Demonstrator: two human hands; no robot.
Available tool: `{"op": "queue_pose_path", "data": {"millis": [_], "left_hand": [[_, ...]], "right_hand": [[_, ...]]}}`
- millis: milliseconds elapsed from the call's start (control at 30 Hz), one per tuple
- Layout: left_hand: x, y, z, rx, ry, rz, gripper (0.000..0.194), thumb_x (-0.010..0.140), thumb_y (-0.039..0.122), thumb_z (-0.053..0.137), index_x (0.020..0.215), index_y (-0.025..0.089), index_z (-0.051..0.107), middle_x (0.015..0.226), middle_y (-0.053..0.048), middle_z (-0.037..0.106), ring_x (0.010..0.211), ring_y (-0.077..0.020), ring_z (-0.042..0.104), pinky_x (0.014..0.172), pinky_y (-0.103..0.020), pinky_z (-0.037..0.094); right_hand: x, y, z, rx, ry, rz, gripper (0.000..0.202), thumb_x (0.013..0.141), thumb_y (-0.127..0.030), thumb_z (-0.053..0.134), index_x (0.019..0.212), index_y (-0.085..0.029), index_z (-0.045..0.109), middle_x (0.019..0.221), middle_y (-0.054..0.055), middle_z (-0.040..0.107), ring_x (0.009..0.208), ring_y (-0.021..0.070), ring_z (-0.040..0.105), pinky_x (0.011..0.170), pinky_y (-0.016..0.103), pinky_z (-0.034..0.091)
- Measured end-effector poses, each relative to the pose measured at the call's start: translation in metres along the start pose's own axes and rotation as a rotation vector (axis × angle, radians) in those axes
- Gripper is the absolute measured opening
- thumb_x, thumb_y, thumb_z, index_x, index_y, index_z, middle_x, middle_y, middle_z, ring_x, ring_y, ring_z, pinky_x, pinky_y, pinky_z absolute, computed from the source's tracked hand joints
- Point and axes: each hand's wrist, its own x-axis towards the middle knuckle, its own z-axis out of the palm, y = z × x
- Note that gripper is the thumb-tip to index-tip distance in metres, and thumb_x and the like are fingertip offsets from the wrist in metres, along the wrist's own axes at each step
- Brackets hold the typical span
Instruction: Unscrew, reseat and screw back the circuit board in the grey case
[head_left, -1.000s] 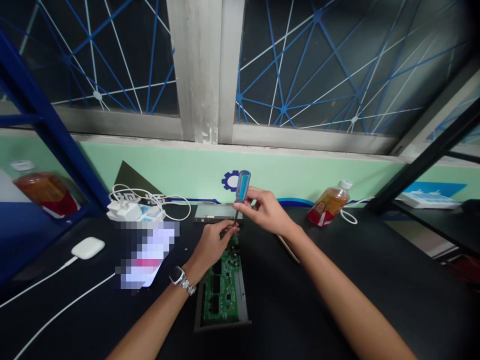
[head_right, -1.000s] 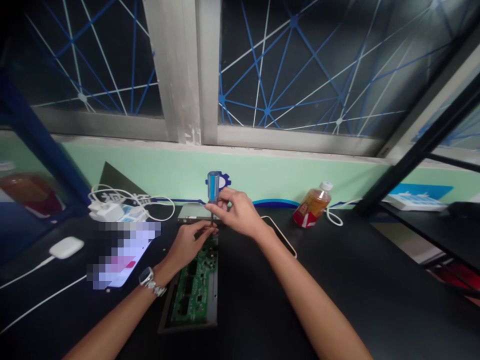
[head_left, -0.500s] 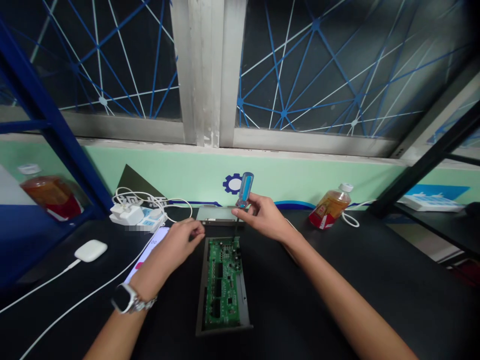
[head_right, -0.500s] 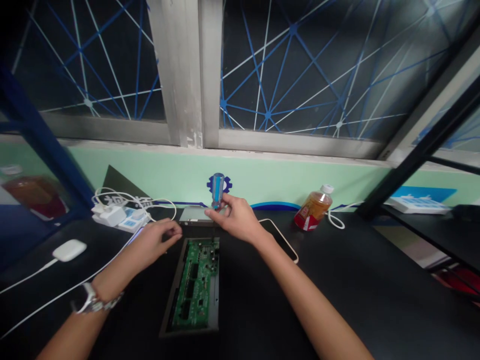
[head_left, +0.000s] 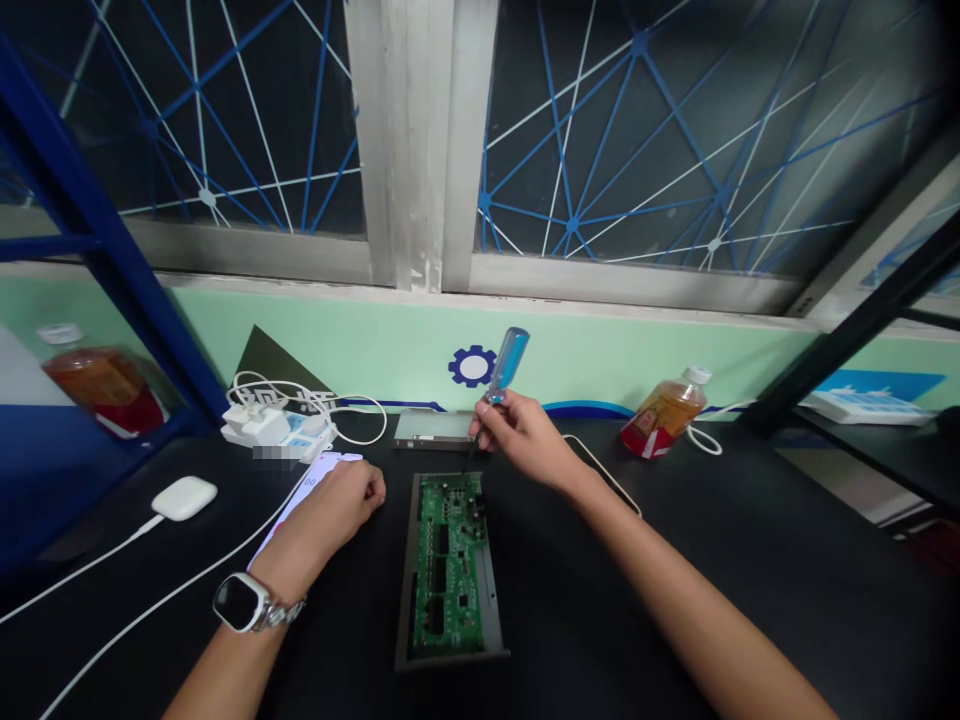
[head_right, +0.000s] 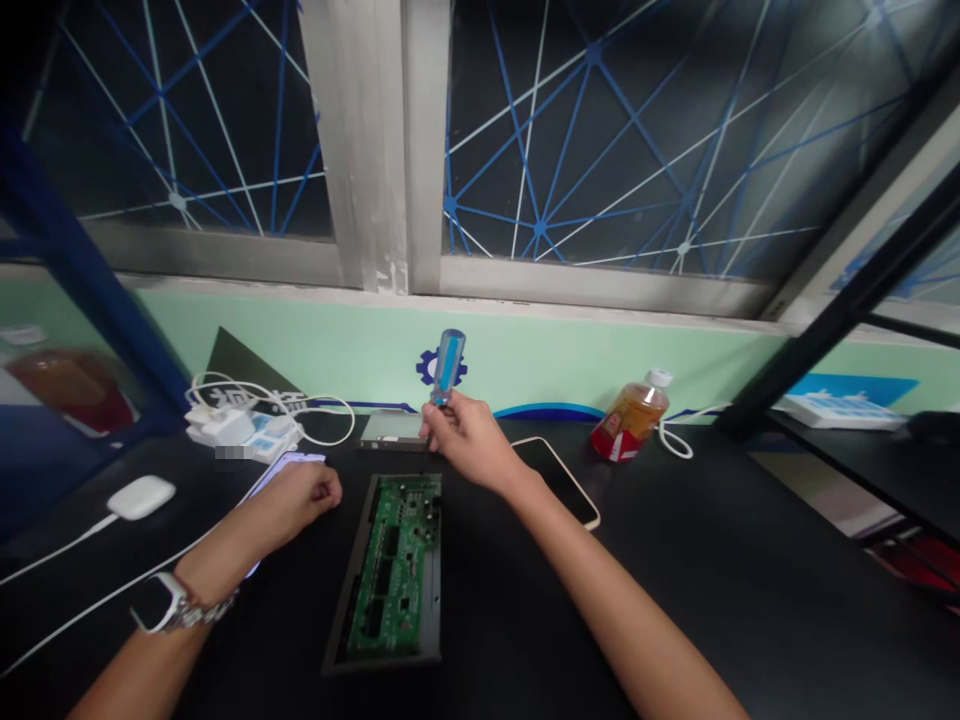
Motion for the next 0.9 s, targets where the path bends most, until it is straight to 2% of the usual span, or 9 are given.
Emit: {"op": "queue_pose_path", "data": {"millis": [100,167,267,400,567,900], "left_hand": [[0.001,0.013,-0.001,0.059,-0.024,0.046,0.011,0.074,0.022,0.06,0.065,0.021,0.066,0.063,-0.001,0.065,0.062,-0.0185,0.058,0.062,-0.027,0.037],[0.002,0.026,0.001,0.016,-0.041,0.058,0.014,0.08,0.028,0.058,0.073,0.02,0.067,0.068,-0.001,0.066,0.065,-0.0187,0.059,0.062,-0.027,0.038],[0.003,0.045,0.01,-0.19,-0.044,0.048,0.02,0.087,0.036,0.055,0.083,0.019,0.065,0.075,-0.002,0.067,0.071,-0.0186,0.061,0.066,-0.027,0.043],[0.005,0.061,0.022,-0.495,-0.029,-0.049,0.026,0.084,0.042,0.061,0.085,0.017,0.065,0.077,-0.003,0.067,0.076,-0.0183,0.062,0.073,-0.029,0.047],[0.004,0.065,0.024,-0.651,-0.04,-0.116,0.027,0.081,0.042,0.067,0.085,0.016,0.066,0.077,-0.002,0.065,0.075,-0.016,0.06,0.073,-0.028,0.048],[0.005,0.059,0.028,-0.73,-0.014,-0.161,0.03,0.079,0.043,0.072,0.087,0.015,0.068,0.081,-0.004,0.068,0.079,-0.0164,0.064,0.078,-0.03,0.051]], "right_hand": [[0.002,0.0,0.0,0.18,0.047,0.046,0.035,0.094,-0.05,0.052,0.083,-0.017,0.056,0.075,0.004,0.067,0.056,0.0119,0.061,0.056,0.026,0.051],[0.003,-0.002,0.001,0.292,0.057,0.058,0.032,0.089,-0.049,0.061,0.084,-0.018,0.053,0.073,0.003,0.066,0.054,0.0113,0.06,0.054,0.026,0.051],[0.003,-0.005,0.005,0.415,0.054,0.058,0.034,0.08,-0.043,0.074,0.086,-0.02,0.049,0.071,0.0,0.065,0.052,0.0112,0.061,0.052,0.026,0.052],[0.002,-0.007,0.01,0.461,0.053,0.035,0.036,0.079,-0.042,0.075,0.086,-0.021,0.046,0.071,-0.001,0.066,0.053,0.0113,0.062,0.053,0.026,0.053],[0.002,-0.008,0.01,0.479,0.05,0.026,0.036,0.08,-0.04,0.074,0.085,-0.022,0.045,0.072,-0.001,0.066,0.057,0.0121,0.064,0.059,0.029,0.055],[0.003,-0.008,0.007,0.494,0.081,0.029,0.041,0.076,-0.044,0.076,0.085,-0.023,0.042,0.071,-0.001,0.066,0.055,0.0125,0.062,0.058,0.031,0.056]]}}
